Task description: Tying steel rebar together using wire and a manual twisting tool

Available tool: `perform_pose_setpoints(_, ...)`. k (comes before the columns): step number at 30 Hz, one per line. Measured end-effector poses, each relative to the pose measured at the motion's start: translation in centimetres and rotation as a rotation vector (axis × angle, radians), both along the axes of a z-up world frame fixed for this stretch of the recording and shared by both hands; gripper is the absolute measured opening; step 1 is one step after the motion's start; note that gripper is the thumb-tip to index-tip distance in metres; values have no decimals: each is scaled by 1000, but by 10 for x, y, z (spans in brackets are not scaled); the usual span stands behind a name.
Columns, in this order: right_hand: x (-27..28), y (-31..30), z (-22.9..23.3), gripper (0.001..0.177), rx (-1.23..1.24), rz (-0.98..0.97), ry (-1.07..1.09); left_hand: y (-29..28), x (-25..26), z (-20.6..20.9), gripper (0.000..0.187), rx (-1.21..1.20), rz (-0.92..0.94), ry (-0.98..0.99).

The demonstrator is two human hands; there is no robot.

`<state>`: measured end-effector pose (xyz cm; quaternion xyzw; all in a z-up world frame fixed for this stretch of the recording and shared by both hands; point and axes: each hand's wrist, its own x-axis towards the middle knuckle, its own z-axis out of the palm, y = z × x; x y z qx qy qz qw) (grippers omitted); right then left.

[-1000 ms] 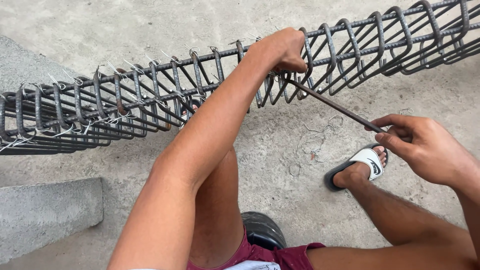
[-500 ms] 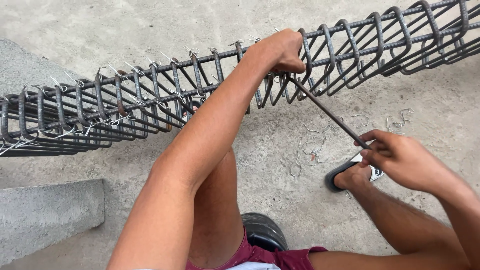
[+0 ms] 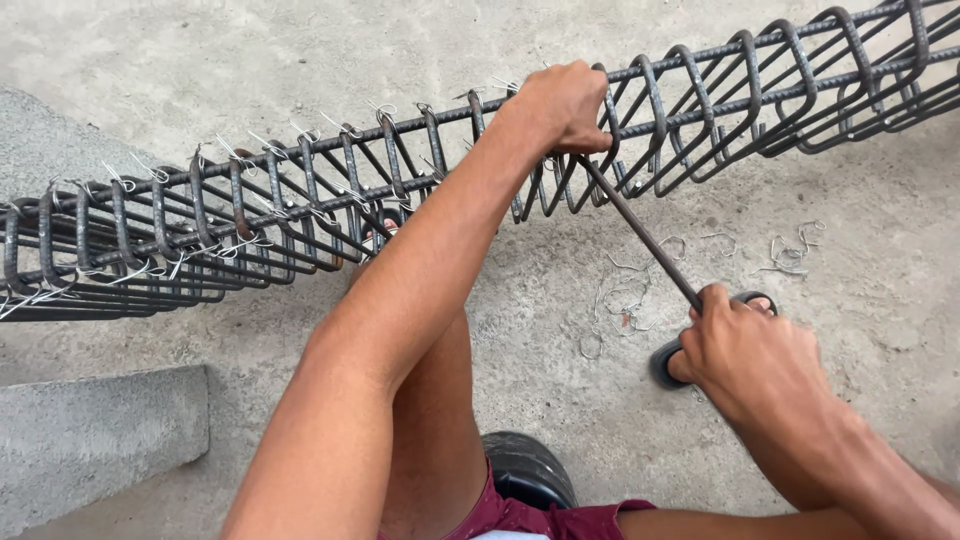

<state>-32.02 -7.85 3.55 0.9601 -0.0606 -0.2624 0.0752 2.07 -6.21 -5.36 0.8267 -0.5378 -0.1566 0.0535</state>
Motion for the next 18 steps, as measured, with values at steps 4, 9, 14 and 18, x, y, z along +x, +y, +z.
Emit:
perform_pose_setpoints(4,-12,-1,-37,44,-49,-188,-60,2,-2,-5,26,6,22,-87)
perform_pose_setpoints(9,-26,-3,-60,42,-163,-10,-160,7,-9,-5,26,23,81,-54)
perform_pose_setpoints(14,-32,-3,-62,34,-122,-43,-265,12,-15,-3,31,2,132,58)
perform_pose_setpoints(18,-28,-12,-62,31,86,-183,-245,13,-13,-7,30,-80,156,60)
